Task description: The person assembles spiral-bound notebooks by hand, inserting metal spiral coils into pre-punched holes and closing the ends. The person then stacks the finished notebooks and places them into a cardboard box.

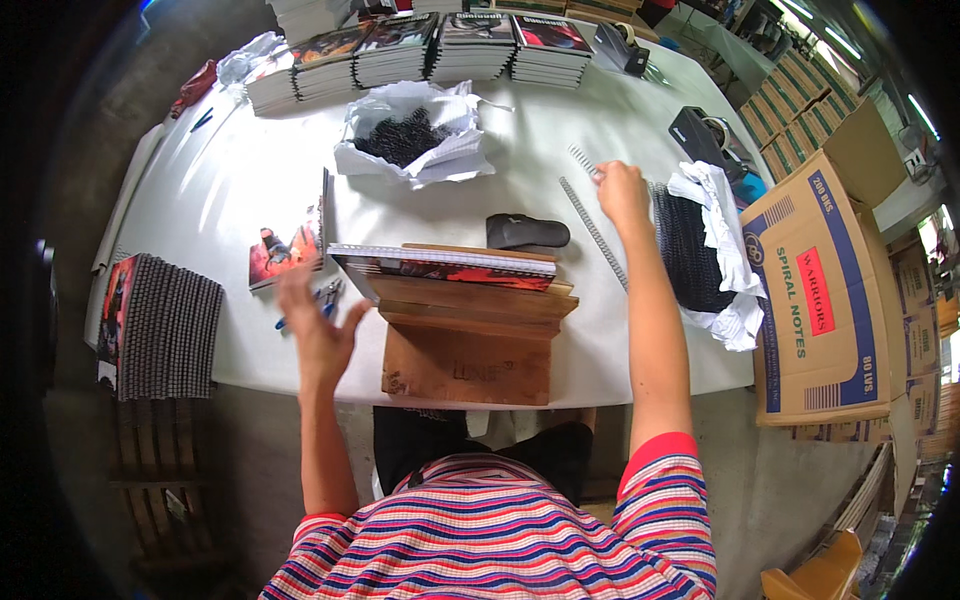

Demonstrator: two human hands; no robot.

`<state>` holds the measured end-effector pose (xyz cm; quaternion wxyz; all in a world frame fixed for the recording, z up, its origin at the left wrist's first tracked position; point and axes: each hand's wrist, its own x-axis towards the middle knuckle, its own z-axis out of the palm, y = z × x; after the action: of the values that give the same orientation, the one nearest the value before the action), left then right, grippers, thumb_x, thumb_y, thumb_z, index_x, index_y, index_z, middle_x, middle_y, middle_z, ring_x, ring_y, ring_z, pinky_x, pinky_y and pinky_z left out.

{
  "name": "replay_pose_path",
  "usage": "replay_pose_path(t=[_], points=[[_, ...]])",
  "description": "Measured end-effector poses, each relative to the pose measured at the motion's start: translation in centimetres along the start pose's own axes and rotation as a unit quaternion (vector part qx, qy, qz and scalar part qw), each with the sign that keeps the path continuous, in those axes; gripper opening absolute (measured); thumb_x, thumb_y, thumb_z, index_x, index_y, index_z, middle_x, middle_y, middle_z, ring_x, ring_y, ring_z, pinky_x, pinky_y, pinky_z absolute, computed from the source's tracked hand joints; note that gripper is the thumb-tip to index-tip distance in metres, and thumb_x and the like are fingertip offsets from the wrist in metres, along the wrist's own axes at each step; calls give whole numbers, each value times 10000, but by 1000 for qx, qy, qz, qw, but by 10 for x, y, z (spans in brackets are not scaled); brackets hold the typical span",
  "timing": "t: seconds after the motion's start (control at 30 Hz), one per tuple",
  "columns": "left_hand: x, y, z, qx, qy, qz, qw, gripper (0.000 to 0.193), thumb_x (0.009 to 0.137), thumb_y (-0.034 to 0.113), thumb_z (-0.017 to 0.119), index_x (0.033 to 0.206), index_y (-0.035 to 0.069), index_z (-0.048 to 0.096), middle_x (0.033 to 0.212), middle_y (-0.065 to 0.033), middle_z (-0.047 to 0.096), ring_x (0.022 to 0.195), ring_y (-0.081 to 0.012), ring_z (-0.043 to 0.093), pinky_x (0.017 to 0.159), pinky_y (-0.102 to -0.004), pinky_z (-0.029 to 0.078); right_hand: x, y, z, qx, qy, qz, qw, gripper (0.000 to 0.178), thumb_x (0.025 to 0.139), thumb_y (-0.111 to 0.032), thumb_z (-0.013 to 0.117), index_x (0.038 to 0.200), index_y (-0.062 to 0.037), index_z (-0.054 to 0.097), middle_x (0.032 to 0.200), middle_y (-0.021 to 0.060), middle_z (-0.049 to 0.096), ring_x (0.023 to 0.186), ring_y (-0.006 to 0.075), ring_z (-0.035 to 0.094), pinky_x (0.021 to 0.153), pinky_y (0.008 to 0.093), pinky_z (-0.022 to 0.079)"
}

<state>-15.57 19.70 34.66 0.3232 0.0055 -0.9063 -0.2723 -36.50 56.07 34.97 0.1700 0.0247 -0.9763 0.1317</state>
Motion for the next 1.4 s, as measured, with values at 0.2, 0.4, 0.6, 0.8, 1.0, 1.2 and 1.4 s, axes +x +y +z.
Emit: replay_pose_path(t=[0.2, 0.4, 0.6, 0.8, 1.0, 1.2, 1.4], points=[[15, 119, 9, -65, 6, 158, 985, 868, 714, 519, 667, 1361, 46, 336, 1332, -126, 395, 1282, -339, 299, 1046, -494, 212, -39, -39, -110, 201, -4, -98, 975, 361, 877, -90, 513, 1235, -128, 535, 898, 164, 520, 748, 238, 507, 733, 308, 421], [28, 142, 77, -36, 55, 190, 980, 331, 657, 403, 704, 673, 113, 545, 736, -22, 503, 721, -198, 478, 779, -353, 311, -113, -59, -147, 331, -159, -141, 919, 172, 859, -77, 570, 1008, -12, 627, 763, 57, 566, 698, 128, 495, 664, 247, 422], [10, 122, 58, -51, 47, 245, 967, 374, 592, 422, 768, 739, 131, 585, 733, 5, 495, 701, -173, 463, 731, -333, 297, -156, -77, -139, 360, -78, -155, 916, 249, 803, 18, 594, 1035, -57, 644, 820, 66, 584, 708, 149, 544, 652, 245, 442], [16, 128, 49, -42, 40, 181, 982, 414, 593, 424, 751, 762, 92, 572, 836, -62, 506, 890, -234, 515, 1045, -564, 101, -161, -80, -119, 327, -9, -124, 937, 302, 751, 3, 651, 1027, -117, 683, 842, 59, 583, 771, 172, 558, 678, 258, 448], [9, 128, 52, -47, 38, 202, 977, 313, 667, 384, 669, 740, 90, 588, 804, -28, 504, 885, -193, 509, 1029, -484, 205, -158, -92, -122, 368, -87, -141, 915, 264, 760, 8, 645, 1002, -88, 686, 825, 53, 580, 735, 134, 545, 667, 253, 440], [11, 121, 48, -21, -24, 230, 973, 443, 661, 488, 688, 822, 95, 565, 846, -36, 510, 843, -214, 478, 923, -415, 278, -156, -92, -129, 367, -213, -117, 898, 218, 869, -38, 538, 1062, -57, 636, 664, 45, 540, 608, 106, 497, 557, 240, 408], [14, 117, 36, -52, 29, 197, 979, 507, 657, 549, 672, 880, 103, 580, 854, -42, 496, 884, -225, 479, 997, -457, 221, -156, -97, -138, 400, -284, -51, 870, 204, 881, -110, 551, 1078, -63, 576, 585, 25, 478, 549, 78, 476, 465, 224, 383]])
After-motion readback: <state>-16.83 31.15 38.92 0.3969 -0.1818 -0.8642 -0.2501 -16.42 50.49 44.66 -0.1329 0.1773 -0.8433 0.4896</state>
